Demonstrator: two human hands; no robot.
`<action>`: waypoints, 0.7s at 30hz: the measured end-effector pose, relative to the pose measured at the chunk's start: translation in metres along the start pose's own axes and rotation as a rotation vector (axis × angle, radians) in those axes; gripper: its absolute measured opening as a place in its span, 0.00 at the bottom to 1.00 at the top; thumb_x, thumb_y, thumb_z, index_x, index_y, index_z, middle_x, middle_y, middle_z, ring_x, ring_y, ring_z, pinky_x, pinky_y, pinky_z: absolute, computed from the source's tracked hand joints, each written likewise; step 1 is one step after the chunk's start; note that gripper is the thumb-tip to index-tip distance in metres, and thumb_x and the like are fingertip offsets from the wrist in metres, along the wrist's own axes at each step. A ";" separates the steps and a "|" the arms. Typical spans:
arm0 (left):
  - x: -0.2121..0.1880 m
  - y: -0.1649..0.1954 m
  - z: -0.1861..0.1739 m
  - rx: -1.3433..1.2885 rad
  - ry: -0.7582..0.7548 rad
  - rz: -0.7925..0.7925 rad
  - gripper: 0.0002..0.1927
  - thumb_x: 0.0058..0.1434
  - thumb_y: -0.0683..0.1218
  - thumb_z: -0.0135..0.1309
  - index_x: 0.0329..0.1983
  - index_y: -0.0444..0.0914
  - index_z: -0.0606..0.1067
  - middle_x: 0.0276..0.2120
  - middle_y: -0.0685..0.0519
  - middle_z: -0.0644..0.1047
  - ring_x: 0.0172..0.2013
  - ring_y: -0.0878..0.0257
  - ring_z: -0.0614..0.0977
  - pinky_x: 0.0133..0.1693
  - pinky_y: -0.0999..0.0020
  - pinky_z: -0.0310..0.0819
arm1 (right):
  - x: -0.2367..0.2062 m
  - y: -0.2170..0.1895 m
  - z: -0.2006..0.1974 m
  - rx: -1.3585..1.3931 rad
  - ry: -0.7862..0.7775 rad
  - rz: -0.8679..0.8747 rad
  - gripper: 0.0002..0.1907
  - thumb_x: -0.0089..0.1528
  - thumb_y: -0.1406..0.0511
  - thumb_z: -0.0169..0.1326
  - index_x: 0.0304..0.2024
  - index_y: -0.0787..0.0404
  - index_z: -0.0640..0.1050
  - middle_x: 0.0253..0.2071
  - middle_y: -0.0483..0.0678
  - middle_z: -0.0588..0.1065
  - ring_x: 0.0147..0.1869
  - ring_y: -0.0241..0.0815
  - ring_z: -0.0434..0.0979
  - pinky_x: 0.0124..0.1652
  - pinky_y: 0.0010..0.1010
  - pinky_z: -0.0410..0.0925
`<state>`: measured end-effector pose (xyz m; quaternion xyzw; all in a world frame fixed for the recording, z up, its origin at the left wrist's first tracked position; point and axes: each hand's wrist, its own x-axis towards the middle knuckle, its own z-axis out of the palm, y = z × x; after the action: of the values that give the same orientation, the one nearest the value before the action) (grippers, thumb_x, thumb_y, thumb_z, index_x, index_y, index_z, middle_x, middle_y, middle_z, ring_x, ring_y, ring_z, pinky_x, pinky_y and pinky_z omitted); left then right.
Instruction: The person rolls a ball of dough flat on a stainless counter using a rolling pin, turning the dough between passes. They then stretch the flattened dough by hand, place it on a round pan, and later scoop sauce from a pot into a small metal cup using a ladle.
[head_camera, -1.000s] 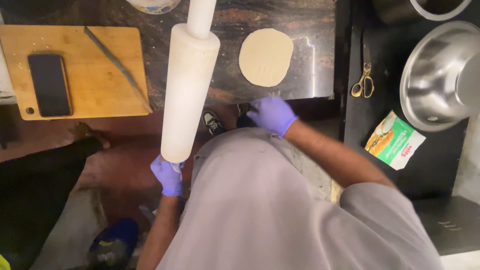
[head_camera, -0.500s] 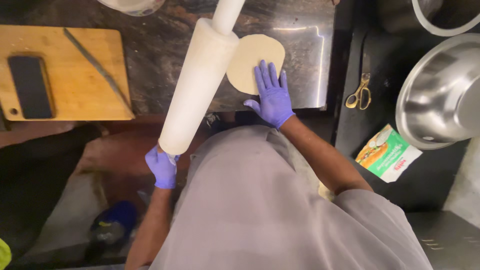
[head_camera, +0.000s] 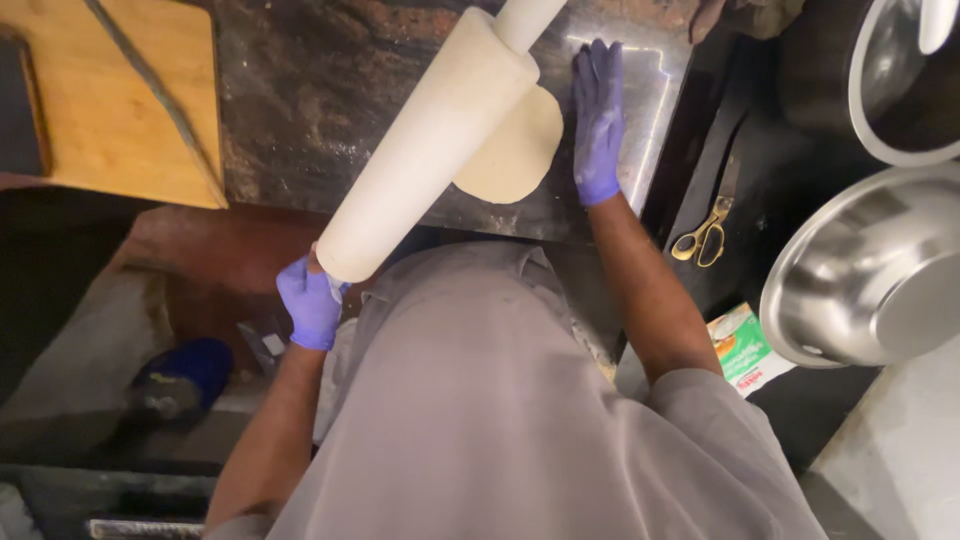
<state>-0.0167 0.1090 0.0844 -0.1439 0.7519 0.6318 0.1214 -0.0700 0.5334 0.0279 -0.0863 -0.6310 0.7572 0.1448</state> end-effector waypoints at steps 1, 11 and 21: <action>-0.001 0.000 0.002 -0.015 0.008 -0.012 0.25 0.77 0.51 0.46 0.30 0.28 0.76 0.23 0.54 0.75 0.24 0.70 0.74 0.25 0.72 0.67 | 0.004 0.001 -0.002 0.048 -0.021 0.038 0.59 0.64 0.32 0.47 0.81 0.59 0.42 0.84 0.58 0.48 0.86 0.58 0.50 0.81 0.46 0.48; 0.009 0.025 0.009 0.342 0.076 0.197 0.27 0.79 0.52 0.48 0.27 0.28 0.73 0.19 0.49 0.71 0.24 0.64 0.70 0.27 0.64 0.63 | 0.027 -0.007 -0.020 0.370 0.137 0.116 0.49 0.70 0.36 0.46 0.78 0.60 0.53 0.81 0.62 0.52 0.84 0.60 0.49 0.82 0.47 0.46; 0.048 0.055 0.064 0.901 -0.137 0.497 0.22 0.72 0.52 0.50 0.21 0.41 0.77 0.20 0.45 0.76 0.22 0.46 0.78 0.27 0.52 0.71 | 0.038 -0.067 -0.130 -0.539 0.216 0.180 0.19 0.75 0.64 0.57 0.30 0.68 0.74 0.28 0.41 0.71 0.31 0.29 0.65 0.31 0.26 0.59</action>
<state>-0.0817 0.1779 0.1060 0.1474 0.9511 0.2631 0.0667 -0.0582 0.6774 0.0707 -0.2571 -0.7801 0.5586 0.1153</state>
